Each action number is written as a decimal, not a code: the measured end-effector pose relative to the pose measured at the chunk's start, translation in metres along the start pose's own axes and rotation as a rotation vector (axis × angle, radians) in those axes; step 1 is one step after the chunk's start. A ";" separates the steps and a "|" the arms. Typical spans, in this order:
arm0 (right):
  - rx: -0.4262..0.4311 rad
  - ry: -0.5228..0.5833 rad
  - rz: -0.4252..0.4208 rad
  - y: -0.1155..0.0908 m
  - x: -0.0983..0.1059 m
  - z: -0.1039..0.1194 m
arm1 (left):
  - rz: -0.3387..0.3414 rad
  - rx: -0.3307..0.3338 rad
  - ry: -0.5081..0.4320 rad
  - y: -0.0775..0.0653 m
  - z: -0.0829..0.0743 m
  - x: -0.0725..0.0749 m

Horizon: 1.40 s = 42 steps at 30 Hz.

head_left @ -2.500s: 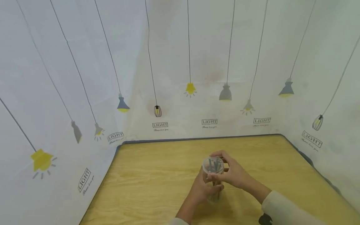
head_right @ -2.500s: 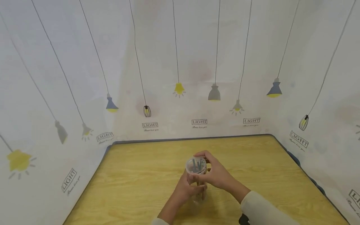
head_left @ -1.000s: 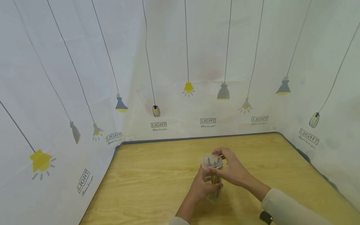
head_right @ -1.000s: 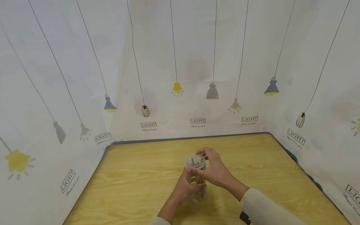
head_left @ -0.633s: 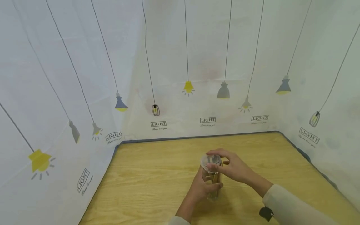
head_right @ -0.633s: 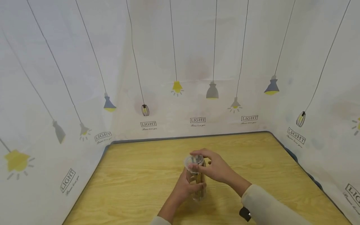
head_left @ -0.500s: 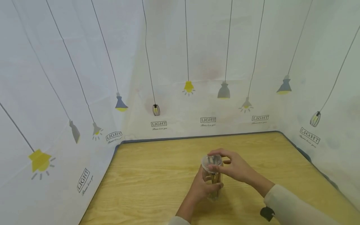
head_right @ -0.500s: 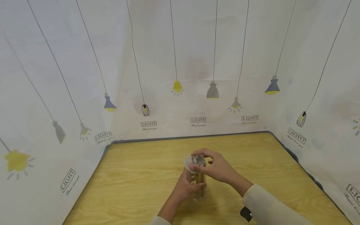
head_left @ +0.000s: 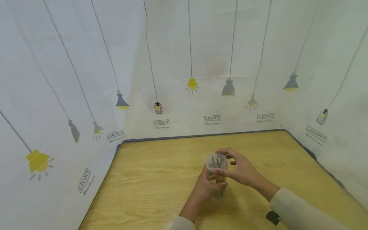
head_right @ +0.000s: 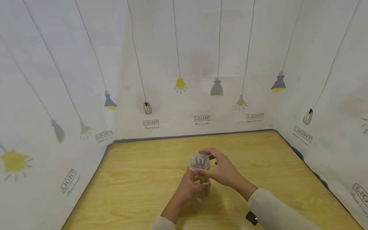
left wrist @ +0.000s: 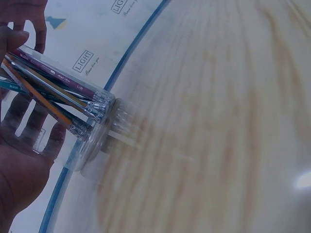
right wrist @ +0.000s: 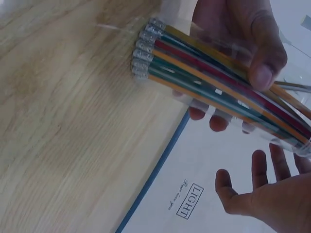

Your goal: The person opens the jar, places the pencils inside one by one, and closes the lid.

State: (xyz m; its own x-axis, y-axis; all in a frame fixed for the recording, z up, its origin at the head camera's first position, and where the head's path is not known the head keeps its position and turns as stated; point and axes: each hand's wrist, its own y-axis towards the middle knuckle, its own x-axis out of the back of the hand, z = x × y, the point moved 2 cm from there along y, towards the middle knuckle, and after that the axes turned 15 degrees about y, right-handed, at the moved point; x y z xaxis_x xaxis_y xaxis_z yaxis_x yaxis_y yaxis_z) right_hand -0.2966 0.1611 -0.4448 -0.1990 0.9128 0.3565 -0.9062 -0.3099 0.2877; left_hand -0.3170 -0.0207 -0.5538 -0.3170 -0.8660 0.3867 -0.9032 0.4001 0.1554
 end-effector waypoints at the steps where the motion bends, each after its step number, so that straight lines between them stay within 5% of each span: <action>1: -0.006 0.002 -0.009 0.000 -0.002 0.000 | -0.001 0.004 -0.003 0.000 0.000 0.001; 9: -0.054 0.015 -0.035 0.000 -0.011 -0.001 | 0.012 -0.009 -0.034 0.001 0.001 0.003; 17: 0.104 0.022 0.038 0.006 0.000 0.007 | 0.025 -0.020 -0.014 0.000 0.001 0.002; 21: 0.102 0.026 0.075 0.012 0.004 0.010 | 0.021 -0.023 -0.002 -0.001 0.001 0.002; 33: 0.207 -0.160 -0.090 0.012 -0.018 0.008 | 0.025 0.009 -0.005 -0.003 0.000 0.004; 42: 0.184 -0.034 0.055 0.011 0.005 0.009 | 0.038 -0.040 -0.009 -0.002 -0.001 0.002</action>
State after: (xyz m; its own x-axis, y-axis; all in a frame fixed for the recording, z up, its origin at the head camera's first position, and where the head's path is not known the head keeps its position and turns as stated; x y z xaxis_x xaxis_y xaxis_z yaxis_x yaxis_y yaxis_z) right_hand -0.3038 0.1596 -0.4318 -0.2313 0.8845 0.4051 -0.8102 -0.4057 0.4231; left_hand -0.3156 -0.0230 -0.5526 -0.3535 -0.8526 0.3848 -0.8781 0.4442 0.1775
